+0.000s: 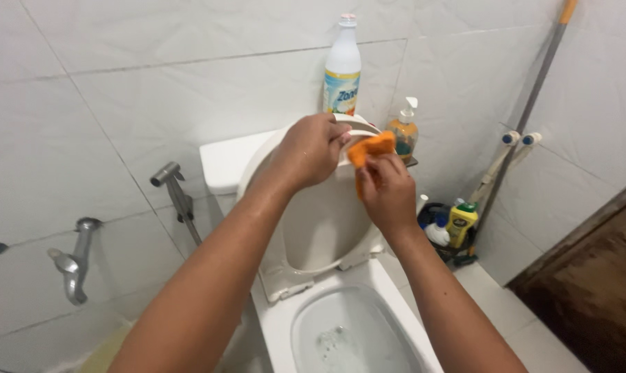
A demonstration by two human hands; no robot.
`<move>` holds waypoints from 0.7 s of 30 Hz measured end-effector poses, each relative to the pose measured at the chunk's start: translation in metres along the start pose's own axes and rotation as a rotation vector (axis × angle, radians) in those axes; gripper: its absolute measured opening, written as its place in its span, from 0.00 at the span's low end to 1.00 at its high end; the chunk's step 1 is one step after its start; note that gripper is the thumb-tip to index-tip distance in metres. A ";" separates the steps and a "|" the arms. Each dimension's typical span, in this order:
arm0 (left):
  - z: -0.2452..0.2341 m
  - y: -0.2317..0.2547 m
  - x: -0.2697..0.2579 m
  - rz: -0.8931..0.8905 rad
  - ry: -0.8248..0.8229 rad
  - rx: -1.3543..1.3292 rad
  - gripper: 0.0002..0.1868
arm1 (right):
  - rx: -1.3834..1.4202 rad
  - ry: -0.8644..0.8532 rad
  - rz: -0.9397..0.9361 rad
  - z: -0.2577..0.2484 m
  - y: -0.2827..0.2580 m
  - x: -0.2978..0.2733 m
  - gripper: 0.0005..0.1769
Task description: The person cleans the toilet seat and rim using an orange sponge and a cleaning agent. They pour water from a bucket into the toilet bowl and continue scrubbing the seat and rim thoroughly.
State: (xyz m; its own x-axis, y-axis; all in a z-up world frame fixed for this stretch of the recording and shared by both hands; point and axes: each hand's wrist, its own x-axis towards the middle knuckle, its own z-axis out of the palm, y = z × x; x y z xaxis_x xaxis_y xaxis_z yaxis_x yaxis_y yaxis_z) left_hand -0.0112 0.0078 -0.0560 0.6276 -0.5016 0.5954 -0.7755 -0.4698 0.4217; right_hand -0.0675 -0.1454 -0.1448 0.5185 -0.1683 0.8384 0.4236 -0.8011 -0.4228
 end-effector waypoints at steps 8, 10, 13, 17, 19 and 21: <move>-0.004 0.004 -0.001 -0.092 -0.049 0.013 0.12 | -0.048 0.048 -0.242 0.006 -0.002 -0.001 0.06; 0.000 0.005 -0.002 -0.074 -0.046 -0.005 0.11 | -0.023 0.034 -0.336 0.003 -0.004 0.001 0.06; -0.003 0.002 -0.003 -0.027 -0.012 -0.026 0.11 | -0.047 -0.006 -0.344 0.005 0.001 0.004 0.06; -0.002 0.005 0.000 -0.050 -0.045 0.021 0.12 | -0.125 0.007 -0.123 -0.001 0.023 -0.002 0.07; -0.004 0.004 -0.002 -0.077 -0.055 0.024 0.12 | -0.125 0.032 -0.086 0.006 0.021 -0.007 0.07; -0.001 0.005 -0.001 -0.112 -0.043 -0.013 0.12 | -0.148 0.029 -0.102 0.006 0.017 -0.006 0.07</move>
State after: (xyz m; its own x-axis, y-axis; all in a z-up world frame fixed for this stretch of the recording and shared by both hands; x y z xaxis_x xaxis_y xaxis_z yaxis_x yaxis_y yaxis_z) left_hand -0.0155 0.0069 -0.0541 0.7128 -0.4771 0.5141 -0.7007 -0.5158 0.4929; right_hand -0.0587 -0.1550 -0.1589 0.4559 -0.0962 0.8848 0.3580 -0.8904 -0.2812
